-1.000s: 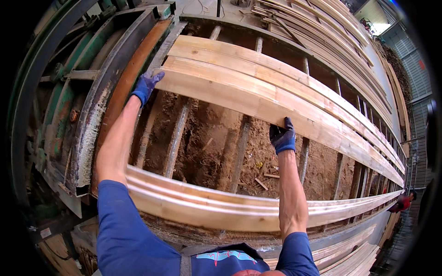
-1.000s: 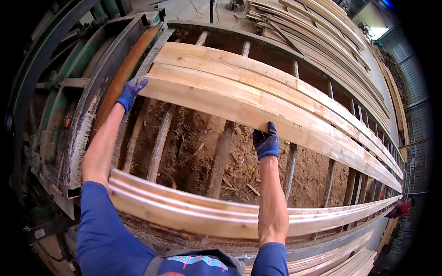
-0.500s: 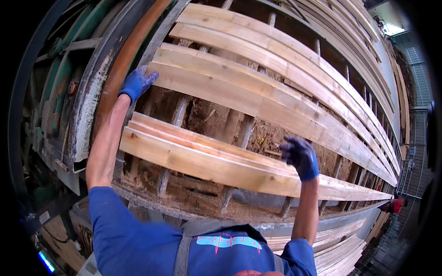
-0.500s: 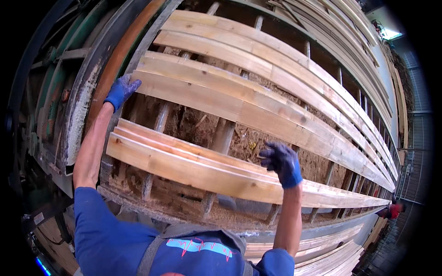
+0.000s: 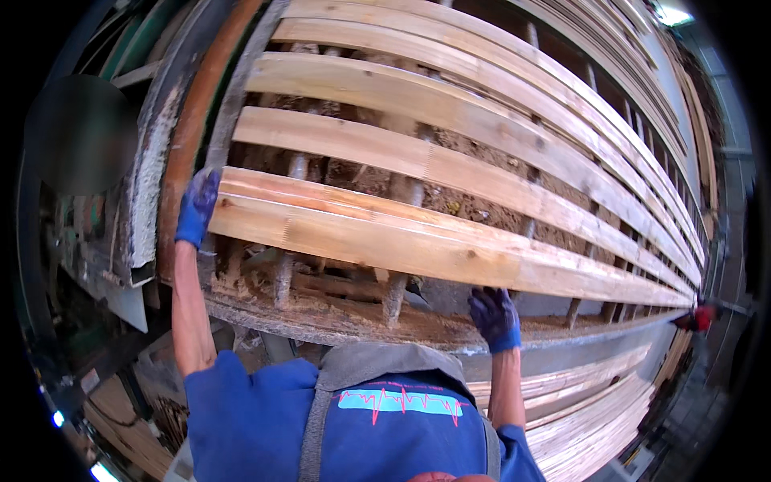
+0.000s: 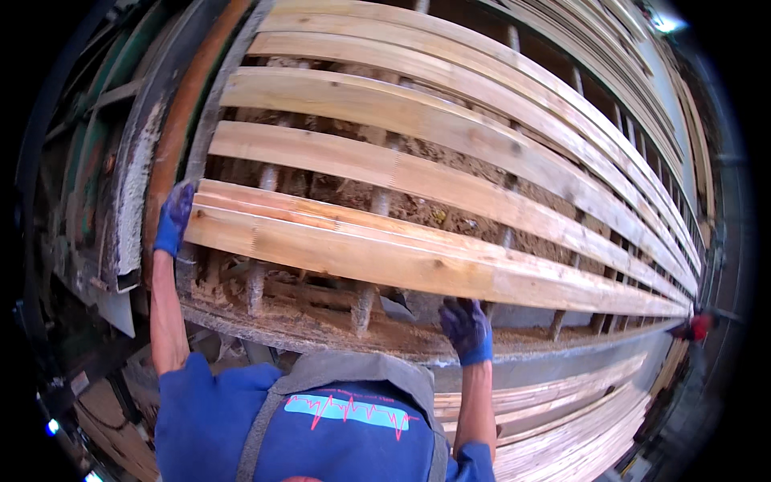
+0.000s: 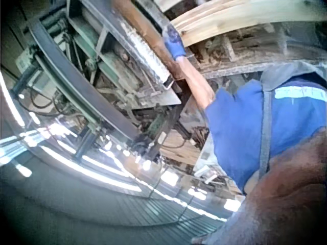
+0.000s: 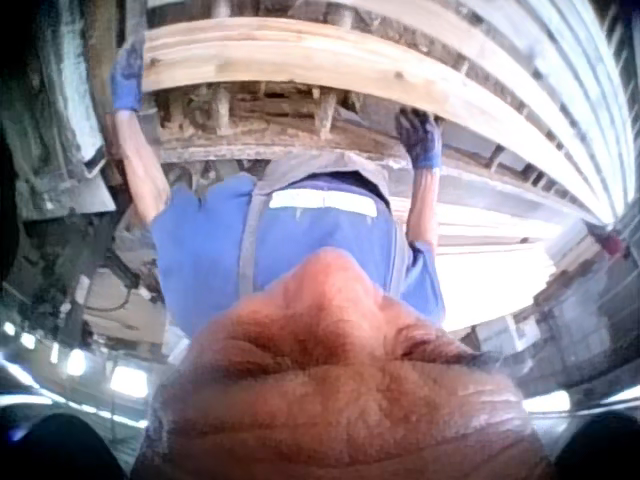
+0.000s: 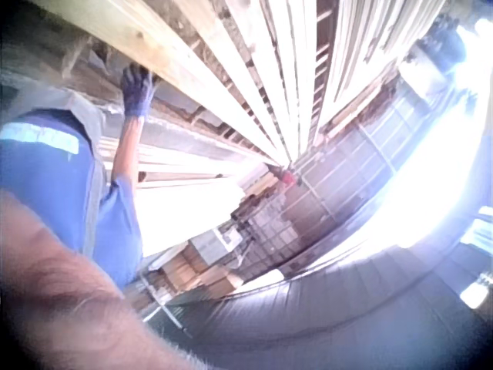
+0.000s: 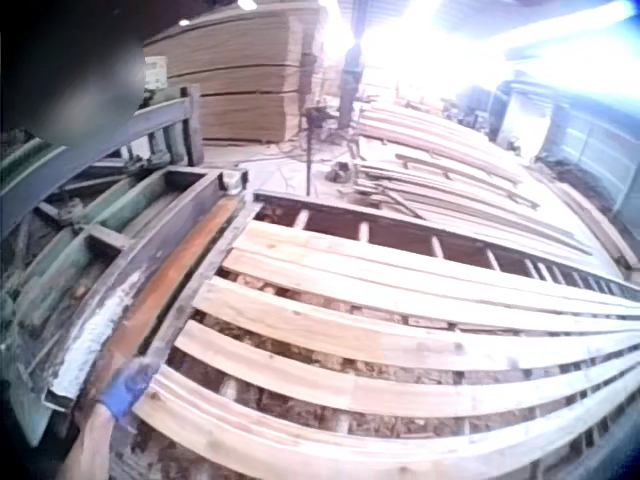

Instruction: The person arranges long wooden planks onto a large curved metal frame in a workshop. They use a metal block to smooth or press the planks into place and occasionally measure the assembly with a tape measure. The person works systematically along the frame, picking up planks from a nearby pile and fitting them into the structure.

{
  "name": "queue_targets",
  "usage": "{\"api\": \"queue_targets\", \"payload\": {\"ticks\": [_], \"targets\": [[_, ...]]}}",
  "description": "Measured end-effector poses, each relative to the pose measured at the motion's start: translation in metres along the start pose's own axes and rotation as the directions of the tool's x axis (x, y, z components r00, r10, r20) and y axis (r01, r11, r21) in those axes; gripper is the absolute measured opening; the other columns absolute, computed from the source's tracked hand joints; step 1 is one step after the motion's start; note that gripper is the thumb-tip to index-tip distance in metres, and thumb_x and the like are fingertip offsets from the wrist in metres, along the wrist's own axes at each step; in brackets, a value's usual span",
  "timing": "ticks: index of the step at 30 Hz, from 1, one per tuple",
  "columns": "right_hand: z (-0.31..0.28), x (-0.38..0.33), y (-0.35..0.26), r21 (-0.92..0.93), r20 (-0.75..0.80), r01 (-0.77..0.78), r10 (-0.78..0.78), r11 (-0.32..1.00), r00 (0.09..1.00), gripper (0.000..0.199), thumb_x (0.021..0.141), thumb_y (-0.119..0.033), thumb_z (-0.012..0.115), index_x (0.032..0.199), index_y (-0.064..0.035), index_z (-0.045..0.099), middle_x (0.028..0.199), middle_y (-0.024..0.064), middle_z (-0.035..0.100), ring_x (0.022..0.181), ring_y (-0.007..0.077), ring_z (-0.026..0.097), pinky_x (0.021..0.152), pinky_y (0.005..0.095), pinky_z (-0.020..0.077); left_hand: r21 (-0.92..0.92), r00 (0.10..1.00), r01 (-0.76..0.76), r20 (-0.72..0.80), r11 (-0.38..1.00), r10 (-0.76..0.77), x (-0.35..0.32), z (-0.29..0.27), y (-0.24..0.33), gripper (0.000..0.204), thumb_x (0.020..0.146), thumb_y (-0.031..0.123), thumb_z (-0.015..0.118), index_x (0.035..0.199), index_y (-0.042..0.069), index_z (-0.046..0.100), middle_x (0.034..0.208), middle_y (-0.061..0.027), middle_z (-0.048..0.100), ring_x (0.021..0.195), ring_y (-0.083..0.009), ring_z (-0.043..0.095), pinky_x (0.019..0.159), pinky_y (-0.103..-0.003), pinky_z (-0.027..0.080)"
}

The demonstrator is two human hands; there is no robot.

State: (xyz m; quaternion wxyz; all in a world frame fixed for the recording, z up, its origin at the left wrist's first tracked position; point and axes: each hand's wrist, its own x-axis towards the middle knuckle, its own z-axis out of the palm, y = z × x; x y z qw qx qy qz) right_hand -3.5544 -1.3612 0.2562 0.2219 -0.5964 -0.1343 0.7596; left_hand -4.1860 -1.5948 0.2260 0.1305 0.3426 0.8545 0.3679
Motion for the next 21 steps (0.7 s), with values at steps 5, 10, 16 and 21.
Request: {"api": "queue_targets", "payload": {"ticks": [5,10,16,21], "targets": [[-0.008,0.039,0.005,0.356,0.234,0.127,-0.219,0.926,0.947,0.041,0.097,-0.040,0.053,0.130,-0.0149,0.056,0.128,0.0100,0.062,0.123,0.0304,0.055,0.100,0.0524,0.0437,0.027,0.994,-0.010,-0.105,1.000,0.013,-0.015,0.029,-0.001,0.041,0.097,0.031,0.061,0.120,-0.003,0.062,0.119,-0.0181,0.066,0.111,-0.0249,0.061,0.097,-0.035,0.047],[0.021,0.063,0.003,0.380,-0.053,0.295,-0.298,0.877,0.953,0.039,0.092,-0.036,0.065,0.123,-0.0129,0.060,0.120,0.0086,0.066,0.113,0.0278,0.061,0.094,0.0471,0.0516,-0.185,0.993,0.019,-0.107,0.982,-0.040,-0.015,0.025,0.017,0.040,0.095,0.029,0.064,0.119,-0.002,0.063,0.115,-0.0144,0.067,0.106,-0.0208,0.061,0.095,-0.033,0.047],[-0.006,0.068,0.013,0.396,-0.020,0.232,-0.244,0.889,0.970,0.029,0.090,-0.034,0.068,0.110,-0.0142,0.062,0.090,0.0057,0.068,0.057,0.0210,0.058,0.042,0.0319,0.0434,0.034,0.985,-0.086,0.152,0.996,0.079,0.045,0.004,0.075,0.034,0.094,0.035,0.062,0.097,0.001,0.065,0.089,-0.0204,0.066,0.081,-0.0322,0.062,0.076,-0.039,0.048],[0.015,0.064,0.006,0.456,-0.092,0.263,-0.248,0.850,0.964,0.033,0.089,-0.029,0.069,0.116,-0.0134,0.060,0.098,0.0063,0.069,0.074,0.0234,0.064,0.051,0.0360,0.0495,0.092,0.997,-0.082,-0.007,0.992,0.083,0.157,0.041,0.062,0.066,0.090,0.049,0.062,0.129,-0.004,0.055,0.129,-0.0246,0.059,0.121,-0.0358,0.056,0.101,-0.037,0.043]]}}
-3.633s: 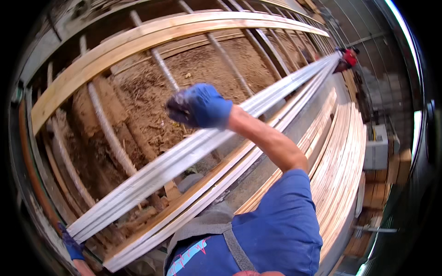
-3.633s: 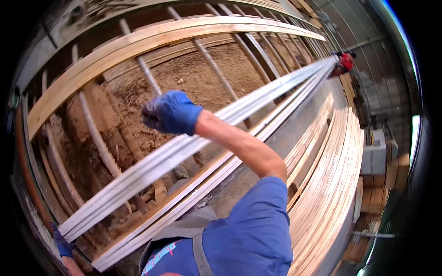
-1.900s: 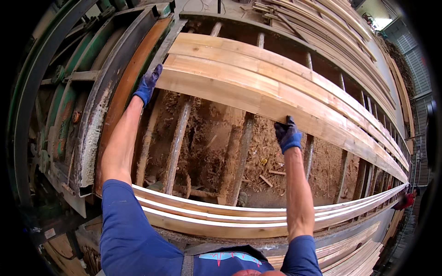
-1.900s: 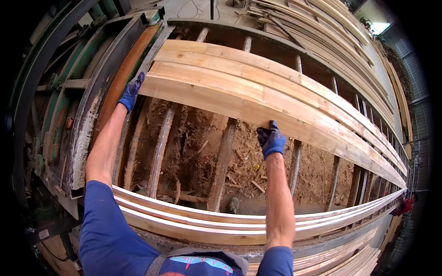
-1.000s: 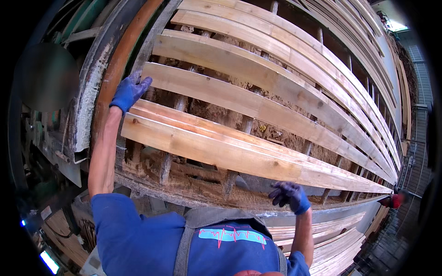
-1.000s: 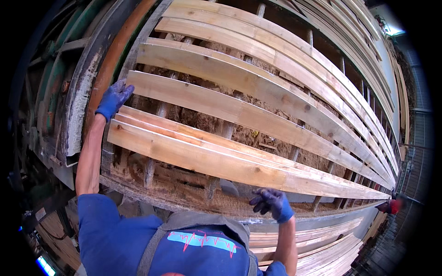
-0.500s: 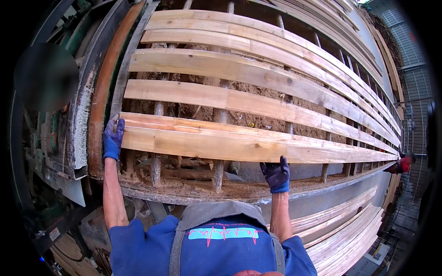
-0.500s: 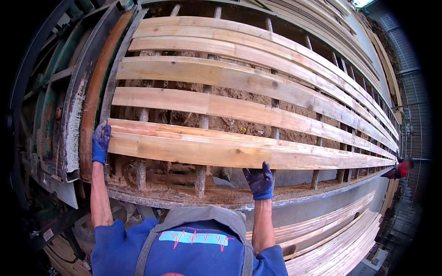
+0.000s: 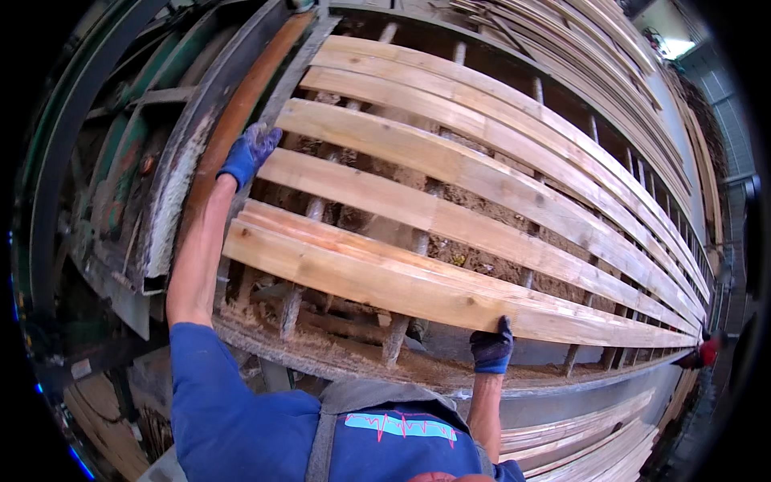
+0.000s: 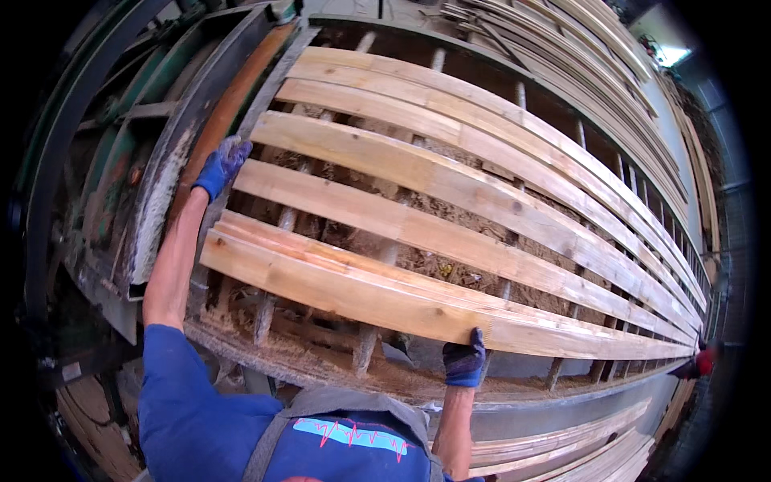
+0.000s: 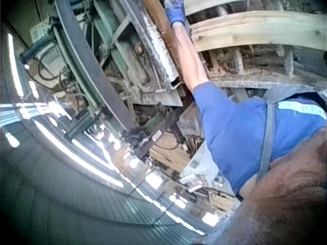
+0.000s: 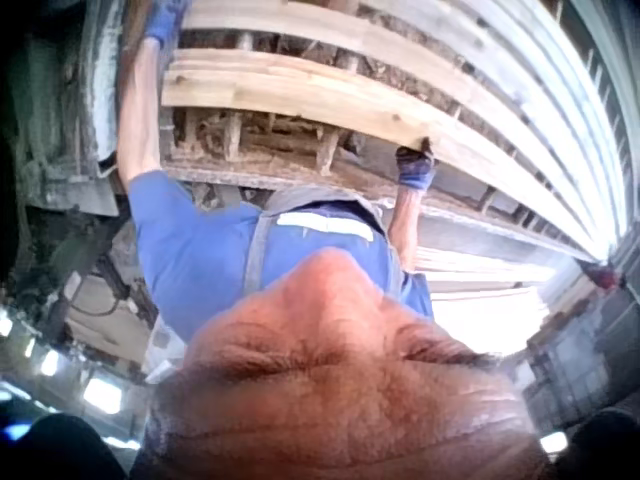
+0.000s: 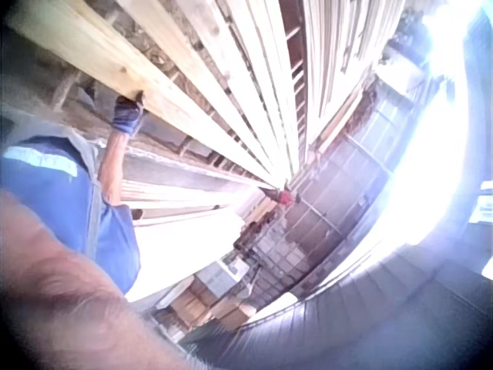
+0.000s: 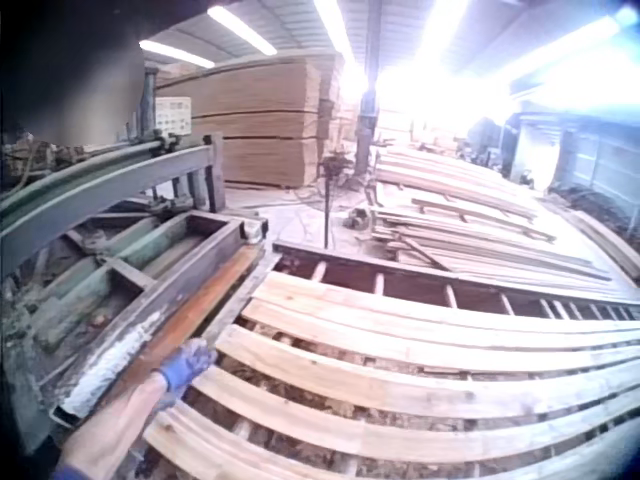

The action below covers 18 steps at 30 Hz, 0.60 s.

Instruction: The person arranges long wooden planks onto a large curved metal frame in a workshop. They use a metal block to smooth or press the planks into place and occasionally measure the assembly with a tape measure. The person works systematically along the frame, picking up planks from a nearby pile and fitting them into the structure.

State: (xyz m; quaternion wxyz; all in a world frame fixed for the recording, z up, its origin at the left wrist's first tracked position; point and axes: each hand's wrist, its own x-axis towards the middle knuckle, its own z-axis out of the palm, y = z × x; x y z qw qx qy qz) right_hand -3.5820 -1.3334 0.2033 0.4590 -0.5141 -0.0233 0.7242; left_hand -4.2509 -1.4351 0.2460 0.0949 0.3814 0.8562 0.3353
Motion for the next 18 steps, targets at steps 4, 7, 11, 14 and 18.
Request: {"api": "queue_targets", "payload": {"ticks": [4,7,11,14,18], "targets": [[-0.011,0.004,-0.005,-0.073,0.091,0.024,-0.017,0.997,0.996,0.039,0.088,-0.021,0.070,0.123,-0.0109,0.056,0.112,0.0079,0.067,0.101,0.0275,0.065,0.078,0.0435,0.0561,0.183,0.997,0.070,-0.051,0.981,-0.062,0.048,0.029,0.002,0.083,0.085,0.065,0.058,0.131,-0.004,0.054,0.130,-0.0294,0.056,0.124,-0.0392,0.053,0.104,-0.041,0.041],[-0.006,-0.002,-0.004,-0.081,0.032,0.081,-0.078,0.993,0.996,0.039,0.089,-0.022,0.069,0.124,-0.0100,0.056,0.115,0.0081,0.066,0.104,0.0282,0.064,0.080,0.0453,0.0559,0.286,0.999,-0.006,0.038,0.958,-0.005,0.027,0.022,0.063,0.076,0.085,0.059,0.061,0.130,-0.002,0.056,0.124,-0.0282,0.060,0.117,-0.0410,0.057,0.098,-0.043,0.046],[-0.022,0.003,-0.003,-0.023,0.068,-0.007,0.008,1.000,0.998,0.041,0.092,-0.024,0.066,0.127,-0.0081,0.055,0.121,0.0102,0.065,0.111,0.0282,0.062,0.089,0.0461,0.0541,0.388,0.985,-0.019,0.166,0.921,-0.050,-0.006,-0.002,0.064,0.069,0.085,0.056,0.064,0.125,0.000,0.059,0.121,-0.0269,0.062,0.115,-0.0405,0.058,0.096,-0.043,0.047],[-0.027,0.008,-0.003,-0.004,0.106,-0.026,0.026,1.000,0.994,0.042,0.093,-0.025,0.065,0.129,-0.0070,0.055,0.125,0.0115,0.063,0.114,0.0279,0.061,0.093,0.0459,0.0527,0.318,0.965,-0.220,-0.067,0.922,0.253,-0.013,-0.009,0.058,0.056,0.090,0.049,0.062,0.119,0.001,0.062,0.113,-0.0239,0.066,0.108,-0.0393,0.062,0.091,-0.043,0.049],[-0.024,0.008,-0.003,-0.004,0.095,-0.021,0.021,1.000,0.995,0.042,0.091,-0.021,0.067,0.128,-0.0067,0.054,0.124,0.0108,0.063,0.114,0.0267,0.061,0.092,0.0454,0.0534,0.012,0.998,0.025,0.053,1.000,-0.026,-0.056,-0.017,-0.067,0.050,0.094,0.046,0.058,0.114,0.000,0.062,0.107,-0.0241,0.067,0.100,-0.0386,0.064,0.085,-0.041,0.050]]}}
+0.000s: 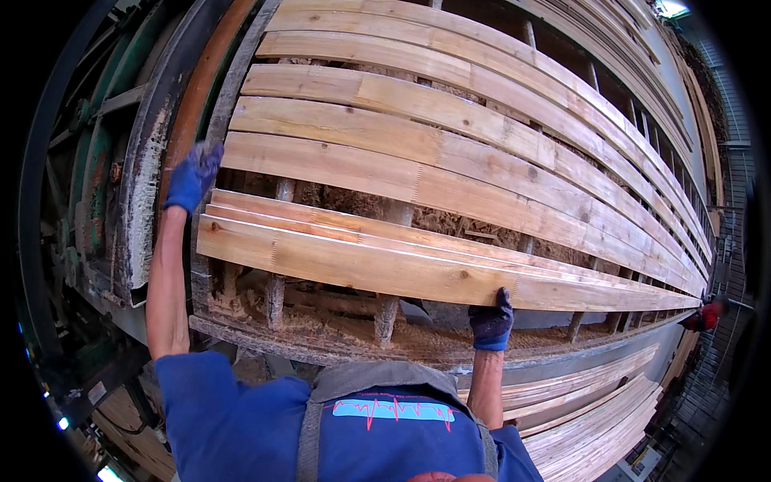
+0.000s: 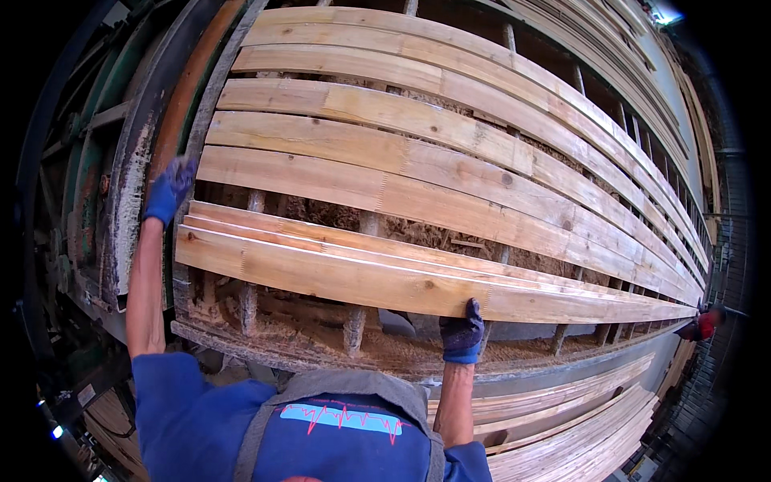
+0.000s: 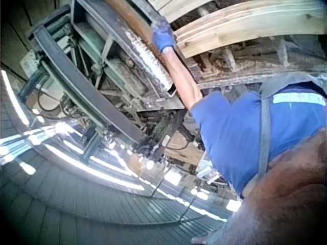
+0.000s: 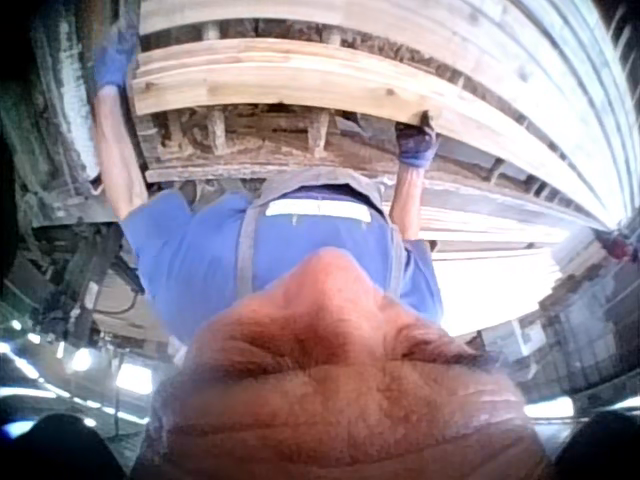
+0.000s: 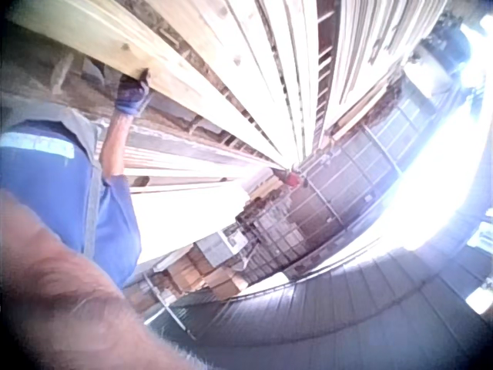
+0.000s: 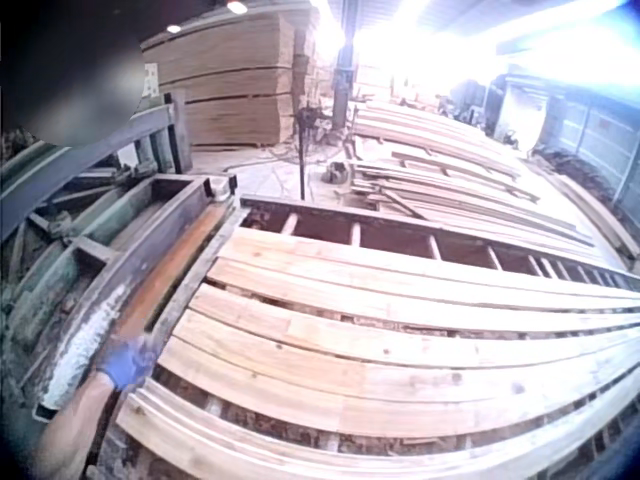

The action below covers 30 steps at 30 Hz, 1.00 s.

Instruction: The person arranges long wooden planks onto a large curved metal frame in a workshop. They use a metal block to smooth or press the planks into place and occasionally measure the assembly with a tape measure. The person works systematically along the frame, picking up planks from a nearby pile and fitting them into the structure.

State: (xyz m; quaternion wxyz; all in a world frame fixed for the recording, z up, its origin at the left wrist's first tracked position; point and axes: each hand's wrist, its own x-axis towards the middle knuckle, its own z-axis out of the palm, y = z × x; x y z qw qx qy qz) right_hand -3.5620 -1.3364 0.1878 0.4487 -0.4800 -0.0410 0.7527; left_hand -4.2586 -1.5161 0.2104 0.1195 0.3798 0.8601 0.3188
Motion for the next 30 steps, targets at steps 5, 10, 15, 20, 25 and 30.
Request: {"api": "queue_targets", "payload": {"ticks": [5,10,15,20,25,30], "targets": [[0.013,-0.001,-0.001,0.019,-0.013,0.046,-0.046,0.999,0.999,0.038,0.091,-0.020,0.067,0.125,-0.0064,0.057,0.123,0.0106,0.064,0.113,0.0268,0.061,0.096,0.0452,0.0511,0.149,0.995,0.075,0.053,0.986,-0.084,-0.061,-0.014,0.075,0.045,0.098,0.042,0.053,0.111,0.000,0.062,0.102,-0.0242,0.067,0.096,-0.0377,0.065,0.082,-0.040,0.049],[0.045,0.043,-0.012,-0.075,-0.039,0.089,-0.092,0.993,0.995,0.025,0.090,-0.019,0.068,0.113,-0.0097,0.063,0.108,0.0064,0.069,0.100,0.0233,0.066,0.081,0.0389,0.0550,0.141,0.980,0.195,0.014,0.971,-0.199,-0.085,-0.001,0.071,0.040,0.097,0.037,0.059,0.106,-0.001,0.064,0.096,-0.0206,0.068,0.086,-0.0269,0.065,0.078,-0.036,0.049],[0.107,0.074,-0.024,0.016,-0.011,0.110,-0.110,0.994,0.994,0.018,0.090,-0.017,0.067,0.107,-0.0114,0.065,0.103,0.0049,0.069,0.092,0.0184,0.067,0.069,0.0328,0.0566,-0.085,0.979,0.199,-0.027,0.976,-0.202,-0.043,0.010,0.090,0.034,0.094,0.031,0.067,0.103,-0.002,0.067,0.092,-0.0056,0.067,0.083,-0.0111,0.056,0.077,-0.029,0.048],[0.154,0.143,-0.039,0.102,0.053,0.148,-0.154,0.984,0.987,0.026,0.087,-0.010,0.071,0.111,-0.0072,0.064,0.106,0.0069,0.069,0.096,0.0205,0.067,0.081,0.0335,0.0573,-0.247,0.985,0.165,-0.003,0.955,-0.171,0.048,0.035,0.101,0.042,0.091,0.034,0.069,0.110,-0.003,0.066,0.102,-0.0080,0.068,0.089,-0.0133,0.060,0.080,-0.029,0.049],[0.188,0.191,-0.046,0.066,0.077,0.211,-0.216,0.975,0.973,0.025,0.087,-0.011,0.071,0.110,-0.0052,0.063,0.103,0.0096,0.070,0.094,0.0221,0.068,0.083,0.0359,0.0593,-0.065,0.996,0.092,0.028,0.994,-0.090,0.119,0.036,0.105,0.050,0.089,0.041,0.070,0.108,-0.005,0.066,0.094,-0.0121,0.069,0.084,-0.0162,0.062,0.078,-0.032,0.050],[0.192,0.182,-0.048,0.018,0.074,0.277,-0.277,0.961,0.958,0.029,0.087,-0.012,0.072,0.112,-0.0032,0.060,0.101,0.0100,0.069,0.091,0.0240,0.068,0.079,0.0379,0.0605,-0.008,1.000,0.000,0.019,1.000,0.001,0.125,0.046,0.094,0.054,0.091,0.044,0.067,0.115,-0.004,0.065,0.103,-0.0172,0.071,0.094,-0.0219,0.066,0.083,-0.034,0.049]]}}
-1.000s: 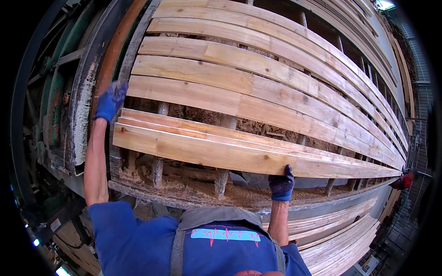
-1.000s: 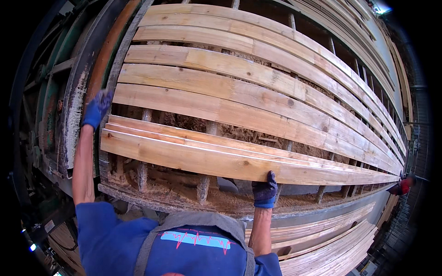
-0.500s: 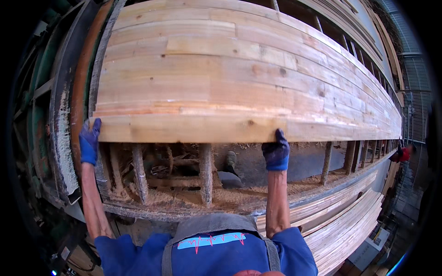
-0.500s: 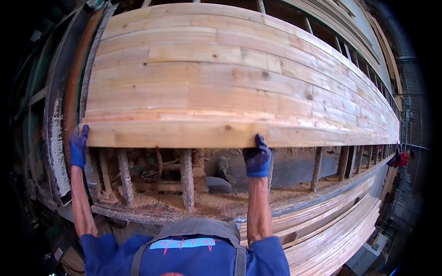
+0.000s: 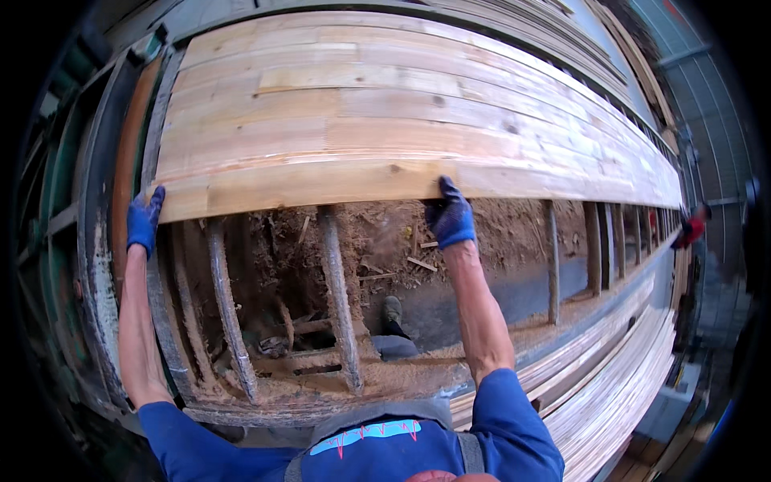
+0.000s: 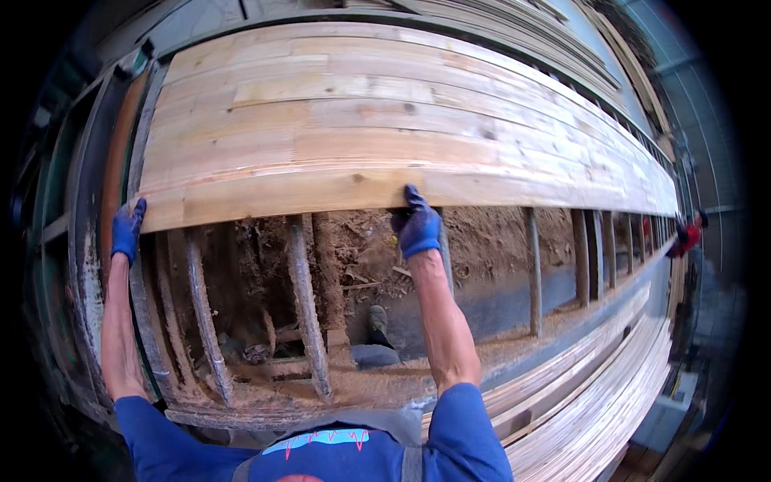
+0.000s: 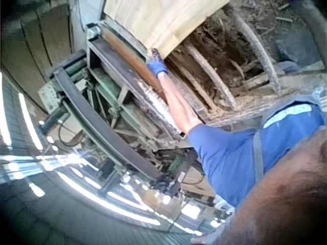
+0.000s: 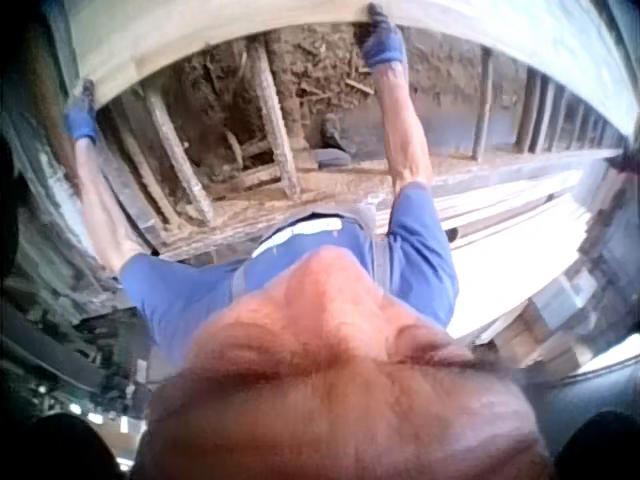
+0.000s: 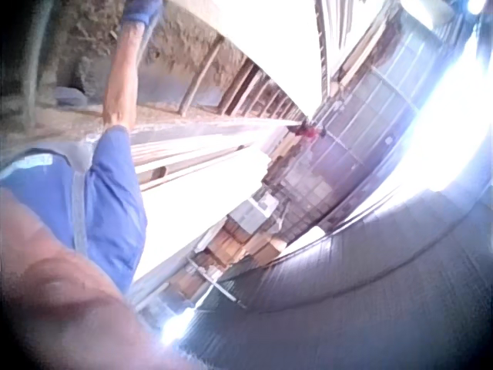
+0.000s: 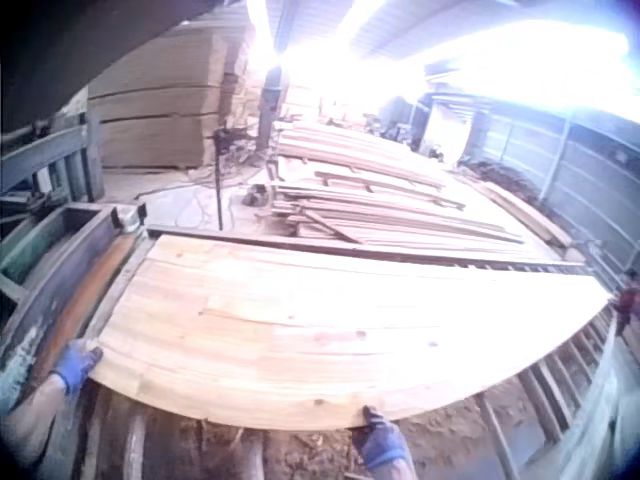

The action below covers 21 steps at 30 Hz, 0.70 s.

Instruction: The person arranges long wooden planks onto a large curved metal frame in a workshop. They use a metal block to smooth or press the planks into place and occasionally measure the assembly with a tape measure. The person works systematically along the frame, picking up planks from a nearby pile and fitting them into the structure.

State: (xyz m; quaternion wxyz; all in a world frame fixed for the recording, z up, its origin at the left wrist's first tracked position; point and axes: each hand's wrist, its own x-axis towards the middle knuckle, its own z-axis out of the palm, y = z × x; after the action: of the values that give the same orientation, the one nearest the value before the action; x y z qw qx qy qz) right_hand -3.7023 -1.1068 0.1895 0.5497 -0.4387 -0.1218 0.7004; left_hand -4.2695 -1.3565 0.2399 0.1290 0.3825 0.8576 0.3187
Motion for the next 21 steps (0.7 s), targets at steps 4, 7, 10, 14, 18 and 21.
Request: {"api": "queue_targets", "payload": {"ticks": [4,7,10,14,18,21], "targets": [[0.030,-0.040,-0.012,-0.048,-0.022,-0.020,0.019,0.999,1.000,0.033,0.087,-0.015,0.073,0.113,-0.0057,0.057,0.101,0.0075,0.066,0.086,0.0211,0.066,0.071,0.0338,0.0599,-0.126,0.992,0.028,0.128,0.992,-0.012,-0.024,-0.017,-0.019,0.048,0.096,0.038,0.061,0.117,-0.004,0.066,0.104,-0.0087,0.069,0.093,-0.0151,0.062,0.085,-0.032,0.048],[0.006,-0.033,-0.011,-0.093,0.049,-0.124,0.128,0.988,0.991,0.033,0.086,-0.015,0.074,0.113,-0.0036,0.059,0.098,0.0090,0.067,0.082,0.0227,0.066,0.069,0.0342,0.0581,0.113,0.999,0.003,0.040,0.994,-0.008,-0.036,-0.038,-0.071,0.049,0.096,0.040,0.061,0.118,-0.004,0.066,0.103,-0.0100,0.069,0.092,-0.0162,0.062,0.082,-0.032,0.049],[-0.016,-0.022,-0.015,0.038,0.067,-0.149,0.146,0.988,0.987,0.034,0.087,-0.011,0.072,0.116,-0.0018,0.058,0.102,0.0115,0.067,0.090,0.0247,0.066,0.079,0.0365,0.0585,-0.116,0.988,0.097,0.132,0.989,-0.082,-0.038,-0.018,-0.026,0.050,0.095,0.041,0.061,0.117,-0.004,0.066,0.103,-0.0107,0.069,0.090,-0.0176,0.062,0.081,-0.033,0.049],[0.011,-0.042,-0.007,0.091,0.140,-0.131,0.118,0.987,0.983,0.032,0.088,-0.010,0.070,0.117,-0.0008,0.057,0.107,0.0127,0.066,0.099,0.0255,0.065,0.088,0.0384,0.0575,-0.002,0.999,-0.051,-0.001,0.999,0.051,-0.046,-0.039,-0.063,0.051,0.094,0.046,0.061,0.115,-0.001,0.066,0.097,-0.0078,0.068,0.083,-0.0154,0.061,0.073,-0.031,0.049],[0.002,-0.073,-0.033,0.064,0.112,-0.096,0.088,0.993,0.990,0.034,0.086,-0.012,0.073,0.115,-0.0002,0.060,0.106,0.0124,0.067,0.092,0.0256,0.067,0.082,0.0385,0.0588,-0.240,0.985,0.174,0.025,0.955,-0.173,-0.095,-0.046,0.021,0.042,0.094,0.044,0.062,0.114,0.007,0.065,0.092,-0.0037,0.065,0.073,-0.0119,0.057,0.057,-0.030,0.046],[-0.018,-0.091,-0.034,0.117,0.181,-0.113,0.090,0.987,0.979,0.031,0.087,-0.012,0.072,0.114,-0.0006,0.061,0.103,0.0113,0.068,0.090,0.0240,0.068,0.080,0.0369,0.0588,-0.275,0.980,0.200,0.079,0.940,-0.185,-0.118,-0.069,0.005,0.046,0.097,0.041,0.058,0.118,0.000,0.062,0.103,-0.0092,0.064,0.085,-0.0156,0.059,0.069,-0.029,0.049]]}}
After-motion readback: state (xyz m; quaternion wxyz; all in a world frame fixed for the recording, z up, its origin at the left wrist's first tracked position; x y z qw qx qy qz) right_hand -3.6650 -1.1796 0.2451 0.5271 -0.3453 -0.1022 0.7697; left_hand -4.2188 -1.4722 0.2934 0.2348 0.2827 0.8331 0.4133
